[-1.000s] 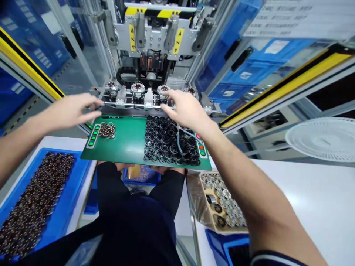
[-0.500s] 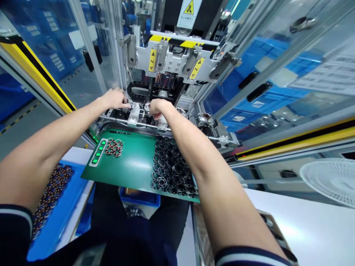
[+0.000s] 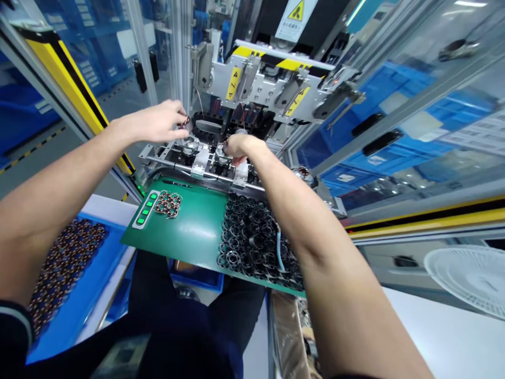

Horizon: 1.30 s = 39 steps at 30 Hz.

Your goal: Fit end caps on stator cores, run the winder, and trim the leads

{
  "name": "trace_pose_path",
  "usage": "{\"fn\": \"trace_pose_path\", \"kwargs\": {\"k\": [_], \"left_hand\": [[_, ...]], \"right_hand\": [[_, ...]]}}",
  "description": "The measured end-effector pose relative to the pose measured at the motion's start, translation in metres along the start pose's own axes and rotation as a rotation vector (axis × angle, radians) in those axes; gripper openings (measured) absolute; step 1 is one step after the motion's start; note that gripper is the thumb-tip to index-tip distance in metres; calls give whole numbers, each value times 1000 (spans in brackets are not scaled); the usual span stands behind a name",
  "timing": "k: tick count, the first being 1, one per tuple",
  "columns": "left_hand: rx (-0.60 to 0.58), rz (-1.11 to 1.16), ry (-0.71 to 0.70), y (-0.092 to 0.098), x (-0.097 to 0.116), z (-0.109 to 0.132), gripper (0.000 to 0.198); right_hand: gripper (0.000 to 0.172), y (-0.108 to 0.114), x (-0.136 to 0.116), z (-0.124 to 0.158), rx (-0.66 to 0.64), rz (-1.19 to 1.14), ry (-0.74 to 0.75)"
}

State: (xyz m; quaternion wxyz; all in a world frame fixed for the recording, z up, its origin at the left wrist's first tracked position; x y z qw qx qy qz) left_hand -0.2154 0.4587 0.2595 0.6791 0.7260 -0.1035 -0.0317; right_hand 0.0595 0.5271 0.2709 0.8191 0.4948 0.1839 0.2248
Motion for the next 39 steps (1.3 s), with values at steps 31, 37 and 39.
{"fn": "trace_pose_path", "kwargs": {"k": [31, 37, 39], "left_hand": [[170, 51, -154, -22, 164, 50, 47], [62, -18, -96, -71, 239, -102, 52], [32, -32, -86, -89, 250, -128, 49]], "right_hand": [[55, 19, 168, 113, 237, 274, -234], [39, -41, 245, 103, 171, 78, -306], [35, -67, 261, 91, 147, 10, -297]]}}
Point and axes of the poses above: each hand's wrist, its own z-axis away from the middle knuckle, its own y-axis out of the back of the hand, x = y × z, the point moved 1 cm from there along -z, towards the middle knuckle, and after that the axes turned 10 degrees about y, right-handed, at the moved point
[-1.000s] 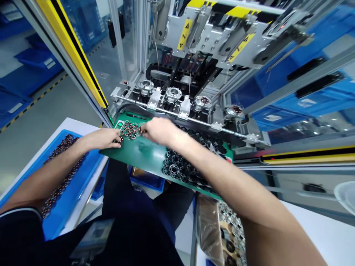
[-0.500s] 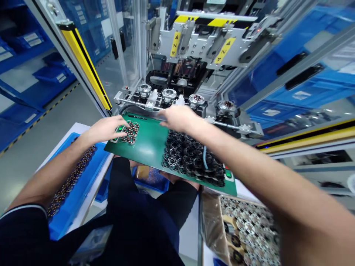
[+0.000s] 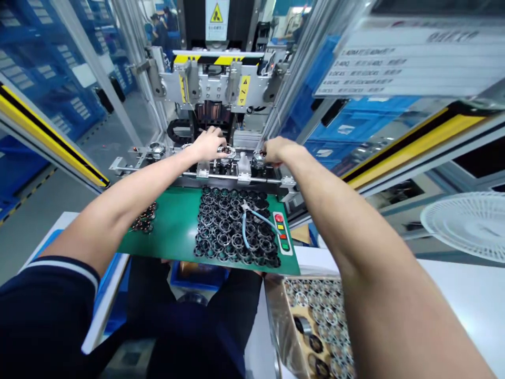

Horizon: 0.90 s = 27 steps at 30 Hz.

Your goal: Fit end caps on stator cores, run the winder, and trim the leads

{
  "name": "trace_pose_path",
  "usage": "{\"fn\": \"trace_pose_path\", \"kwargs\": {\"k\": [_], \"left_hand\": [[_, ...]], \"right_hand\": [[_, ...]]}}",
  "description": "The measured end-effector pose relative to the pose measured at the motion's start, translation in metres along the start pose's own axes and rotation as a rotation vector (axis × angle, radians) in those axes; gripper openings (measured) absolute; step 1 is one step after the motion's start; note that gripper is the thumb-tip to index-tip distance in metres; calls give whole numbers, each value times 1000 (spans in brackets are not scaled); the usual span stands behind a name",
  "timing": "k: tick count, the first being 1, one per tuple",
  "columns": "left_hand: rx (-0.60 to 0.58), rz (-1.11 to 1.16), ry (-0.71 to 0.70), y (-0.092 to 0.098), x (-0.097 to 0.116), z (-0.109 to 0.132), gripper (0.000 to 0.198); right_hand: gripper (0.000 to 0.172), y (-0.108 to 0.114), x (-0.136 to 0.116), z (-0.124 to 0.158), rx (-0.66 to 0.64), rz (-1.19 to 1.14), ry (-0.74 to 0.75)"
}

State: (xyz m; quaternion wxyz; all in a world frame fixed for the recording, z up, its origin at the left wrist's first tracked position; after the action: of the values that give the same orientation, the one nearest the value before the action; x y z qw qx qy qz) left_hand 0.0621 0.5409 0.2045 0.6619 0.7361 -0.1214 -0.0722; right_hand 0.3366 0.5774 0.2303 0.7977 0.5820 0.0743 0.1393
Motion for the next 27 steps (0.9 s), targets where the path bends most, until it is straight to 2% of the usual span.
{"fn": "trace_pose_path", "kwargs": {"k": [4, 9, 13, 17, 20, 22, 24, 25, 27], "left_hand": [[-13, -15, 5, -20, 5, -30, 53], [-53, -57, -19, -23, 4, -46, 51], [-152, -121, -42, -29, 6, -48, 62], [-206, -155, -48, -34, 8, -44, 71], [-170, -160, -68, -32, 8, -39, 70], [-131, -157, -77, -30, 7, -36, 69], [-95, -149, -75, -30, 7, -32, 68], [-79, -143, -70, -31, 8, -30, 68], [-53, -129, -55, -35, 10, -25, 68]], "right_hand": [[24, -31, 15, -26, -65, -124, -6], [28, -34, 19, -44, -143, -200, -19], [39, -9, 19, -39, -167, -197, -5], [72, 42, 24, -17, -123, -188, 4], [76, 73, 31, 19, -66, -181, 37], [73, 77, 33, 59, -21, -151, 88], [64, 62, 28, 116, 48, -127, 224], [57, 48, 21, 150, 85, -161, 353], [48, 11, 1, 223, 147, -338, 725]]}}
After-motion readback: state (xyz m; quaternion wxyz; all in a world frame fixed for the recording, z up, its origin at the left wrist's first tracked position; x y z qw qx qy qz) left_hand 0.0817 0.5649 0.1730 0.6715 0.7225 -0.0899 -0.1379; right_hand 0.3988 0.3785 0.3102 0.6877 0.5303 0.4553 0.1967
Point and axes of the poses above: each hand's wrist, its own z-axis away from the middle knuckle, its own y-axis out of the back of the hand, x = y × z, the point moved 1 cm from there along -z, towards the middle knuckle, and after that the axes turned 10 degrees about y, right-handed, at the moved point
